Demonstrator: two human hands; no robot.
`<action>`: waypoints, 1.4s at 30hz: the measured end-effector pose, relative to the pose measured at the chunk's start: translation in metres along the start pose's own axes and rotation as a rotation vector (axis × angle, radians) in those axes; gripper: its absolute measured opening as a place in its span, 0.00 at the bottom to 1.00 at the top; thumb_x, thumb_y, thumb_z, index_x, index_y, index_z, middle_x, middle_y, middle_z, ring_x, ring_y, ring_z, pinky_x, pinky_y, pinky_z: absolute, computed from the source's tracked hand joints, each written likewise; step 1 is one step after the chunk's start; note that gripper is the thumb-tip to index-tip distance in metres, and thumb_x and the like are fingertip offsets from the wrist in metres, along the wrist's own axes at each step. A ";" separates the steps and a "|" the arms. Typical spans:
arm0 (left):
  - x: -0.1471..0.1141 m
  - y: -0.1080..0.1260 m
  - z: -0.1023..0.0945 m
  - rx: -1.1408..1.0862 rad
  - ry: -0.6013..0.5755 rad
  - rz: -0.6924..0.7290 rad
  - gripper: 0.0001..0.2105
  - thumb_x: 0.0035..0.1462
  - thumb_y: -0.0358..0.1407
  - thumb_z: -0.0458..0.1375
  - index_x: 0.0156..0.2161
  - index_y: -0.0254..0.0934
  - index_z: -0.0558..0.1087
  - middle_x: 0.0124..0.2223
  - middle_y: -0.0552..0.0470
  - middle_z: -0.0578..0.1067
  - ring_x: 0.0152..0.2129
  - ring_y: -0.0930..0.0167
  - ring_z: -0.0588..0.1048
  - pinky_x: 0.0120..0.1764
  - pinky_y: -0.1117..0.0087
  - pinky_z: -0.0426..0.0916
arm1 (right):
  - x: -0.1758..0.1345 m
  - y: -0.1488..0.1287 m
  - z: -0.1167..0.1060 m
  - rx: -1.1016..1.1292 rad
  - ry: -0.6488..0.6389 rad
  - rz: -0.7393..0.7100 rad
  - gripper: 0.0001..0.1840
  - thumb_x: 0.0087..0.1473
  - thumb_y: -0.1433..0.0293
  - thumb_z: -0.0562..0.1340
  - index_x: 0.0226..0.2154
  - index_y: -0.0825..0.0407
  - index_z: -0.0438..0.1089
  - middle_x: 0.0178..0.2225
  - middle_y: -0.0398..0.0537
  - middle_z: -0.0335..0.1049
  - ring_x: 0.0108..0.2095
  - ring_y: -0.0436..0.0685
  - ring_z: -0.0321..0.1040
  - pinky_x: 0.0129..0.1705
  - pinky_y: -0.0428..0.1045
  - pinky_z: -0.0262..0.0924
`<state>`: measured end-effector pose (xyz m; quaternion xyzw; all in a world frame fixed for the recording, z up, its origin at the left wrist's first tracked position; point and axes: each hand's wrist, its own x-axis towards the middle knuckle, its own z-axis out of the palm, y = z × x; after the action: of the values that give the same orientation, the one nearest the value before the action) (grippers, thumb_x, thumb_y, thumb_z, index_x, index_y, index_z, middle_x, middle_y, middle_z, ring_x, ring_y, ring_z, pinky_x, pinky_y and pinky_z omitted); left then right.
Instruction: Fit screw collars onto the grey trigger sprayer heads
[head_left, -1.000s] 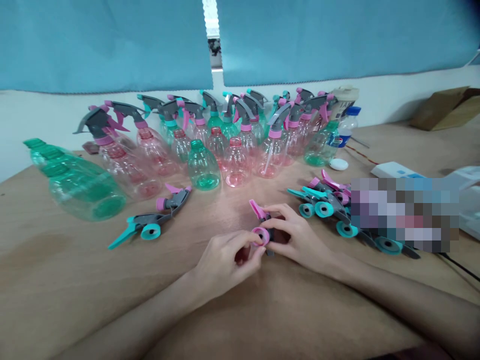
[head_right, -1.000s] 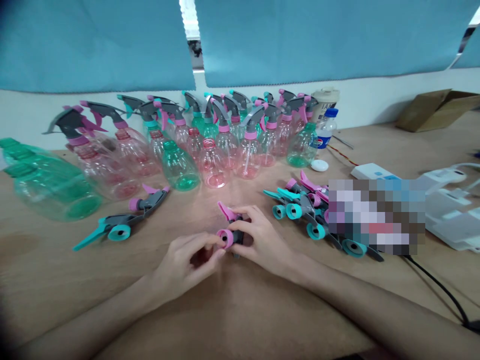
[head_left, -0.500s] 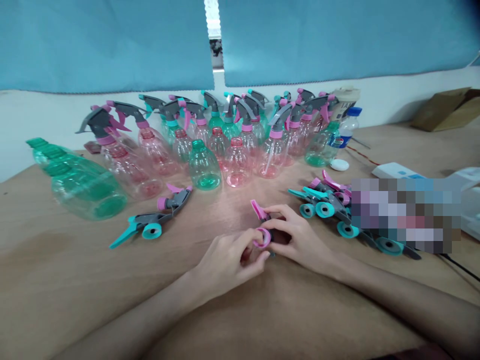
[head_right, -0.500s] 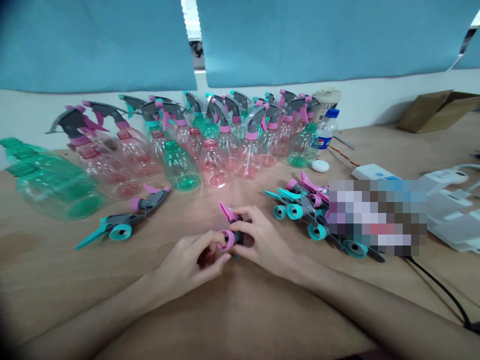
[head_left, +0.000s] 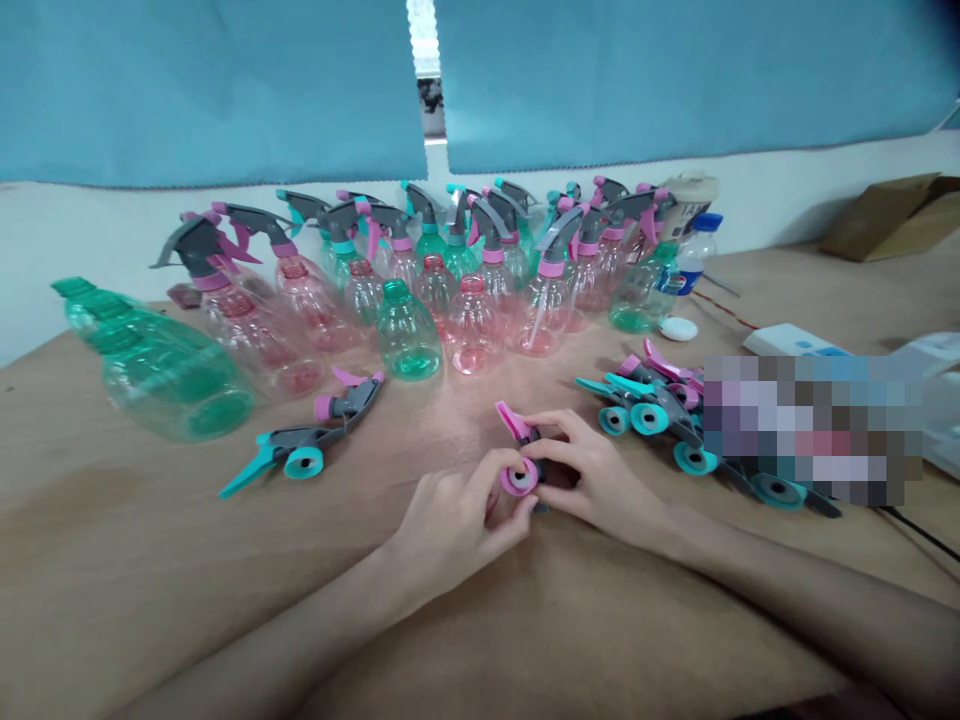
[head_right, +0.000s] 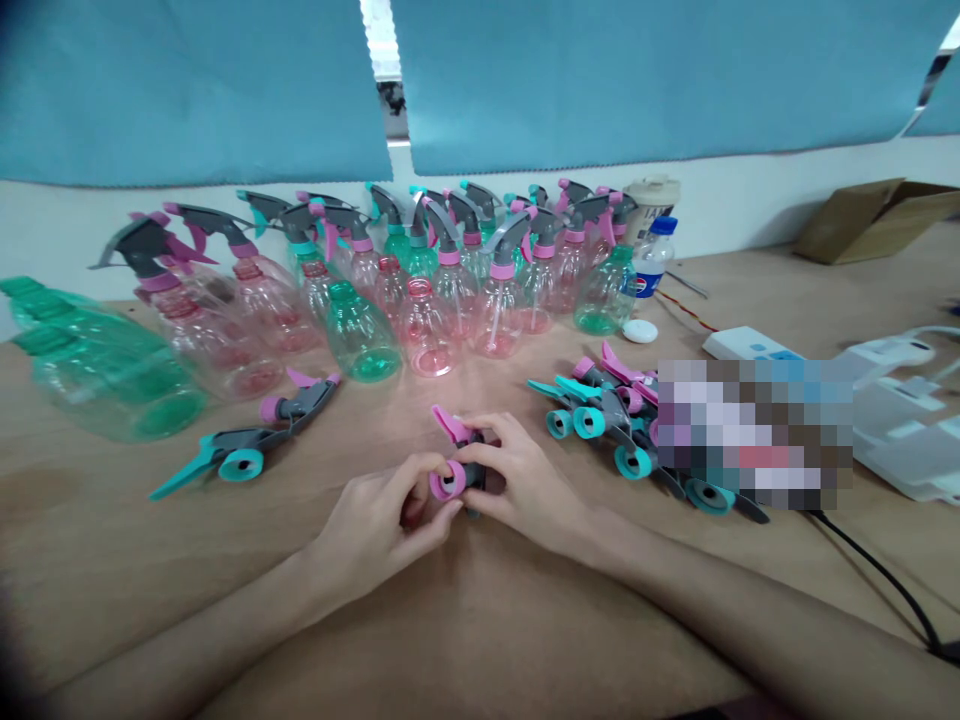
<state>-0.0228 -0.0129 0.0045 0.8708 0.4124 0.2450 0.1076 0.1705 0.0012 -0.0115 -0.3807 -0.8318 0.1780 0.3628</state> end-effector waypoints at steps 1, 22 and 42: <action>0.000 0.000 0.001 0.034 0.006 -0.032 0.09 0.57 0.37 0.53 0.42 0.38 0.65 0.20 0.62 0.65 0.14 0.75 0.66 0.20 0.76 0.56 | 0.000 0.001 0.000 0.005 0.000 0.009 0.10 0.51 0.70 0.63 0.39 0.50 0.72 0.49 0.54 0.64 0.51 0.60 0.62 0.50 0.57 0.62; 0.001 -0.006 0.000 -0.046 -0.054 -0.030 0.06 0.56 0.37 0.55 0.38 0.39 0.63 0.21 0.62 0.66 0.15 0.76 0.65 0.20 0.76 0.57 | 0.000 0.002 0.001 -0.009 0.000 0.006 0.11 0.49 0.72 0.64 0.39 0.51 0.72 0.49 0.54 0.64 0.51 0.61 0.61 0.51 0.56 0.60; 0.000 -0.002 -0.003 -0.074 -0.001 0.099 0.10 0.62 0.39 0.49 0.47 0.39 0.64 0.27 0.59 0.68 0.19 0.76 0.67 0.25 0.76 0.62 | -0.007 -0.006 -0.039 -0.180 -0.016 -0.055 0.12 0.50 0.68 0.64 0.40 0.51 0.70 0.51 0.56 0.61 0.53 0.63 0.59 0.54 0.60 0.58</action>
<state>-0.0260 -0.0116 0.0065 0.8857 0.3592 0.2648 0.1276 0.1994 -0.0072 0.0146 -0.3872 -0.8574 0.0956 0.3254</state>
